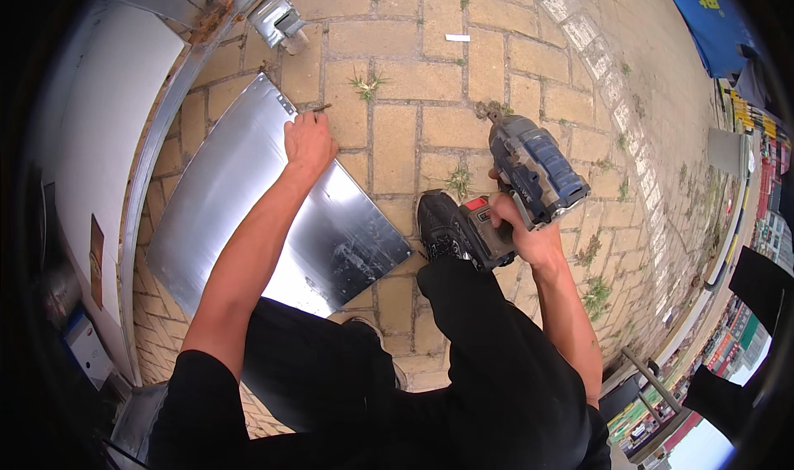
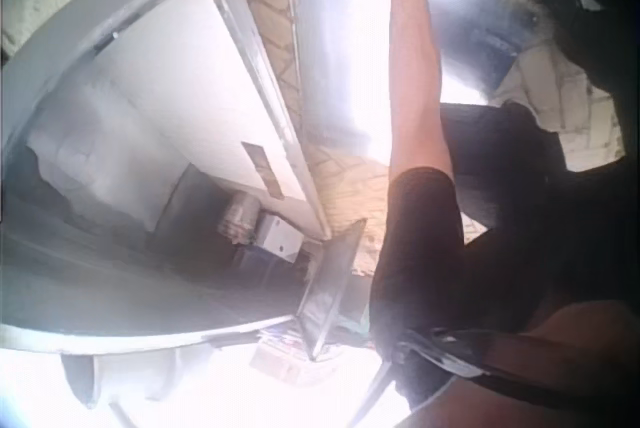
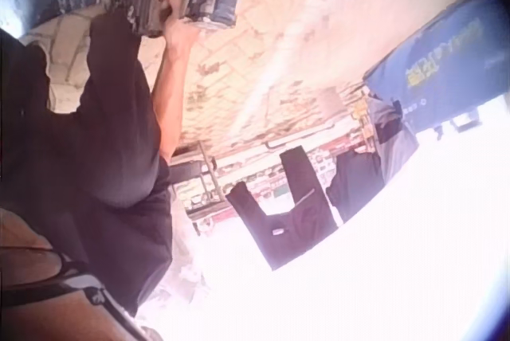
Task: The person uses a cordless drill to fasten screws into a large rectangular metal sheet lying on the ground. After securing the screws, the person lifts the sheet and attaches it to a larger metal structure, then handles a long metal trim piece.
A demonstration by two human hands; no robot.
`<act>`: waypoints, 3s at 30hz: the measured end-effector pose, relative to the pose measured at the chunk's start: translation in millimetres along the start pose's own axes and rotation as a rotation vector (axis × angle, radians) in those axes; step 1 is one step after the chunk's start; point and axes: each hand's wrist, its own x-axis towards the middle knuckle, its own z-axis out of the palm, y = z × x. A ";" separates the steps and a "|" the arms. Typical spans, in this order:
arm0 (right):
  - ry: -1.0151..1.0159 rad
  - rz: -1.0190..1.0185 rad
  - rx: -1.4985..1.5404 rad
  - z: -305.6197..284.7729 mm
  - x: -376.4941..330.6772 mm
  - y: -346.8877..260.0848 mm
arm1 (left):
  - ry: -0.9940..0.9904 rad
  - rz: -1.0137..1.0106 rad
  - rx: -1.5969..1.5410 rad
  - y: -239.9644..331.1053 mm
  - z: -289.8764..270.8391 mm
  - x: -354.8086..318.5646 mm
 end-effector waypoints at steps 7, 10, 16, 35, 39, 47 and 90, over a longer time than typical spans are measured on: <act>0.463 -0.235 -0.088 -84.1 -123.5 -5.2 | -0.300 -0.034 -0.068 19.2 -19.6 34.7; 0.555 -0.176 -0.114 -101.6 -155.3 -1.1 | -0.284 -0.019 -0.210 10.0 -34.2 27.9; 0.333 -0.097 -0.012 -97.4 -139.3 48.2 | -0.456 0.239 -0.802 0.2 -25.0 6.4; -0.305 -0.157 -0.042 -35.5 -14.1 134.2 | 0.273 0.510 -0.343 96.2 60.7 -206.3; -0.272 -0.178 -0.050 -44.2 -21.6 143.4 | 0.234 0.541 -0.276 88.1 52.1 -224.2; 0.063 -0.131 -0.141 -100.4 -74.9 193.3 | 0.303 0.637 -0.452 127.7 15.6 -155.9; -0.401 -0.490 -0.381 -46.1 -51.3 119.3 | -0.145 -0.255 -2.924 201.4 -19.5 -165.1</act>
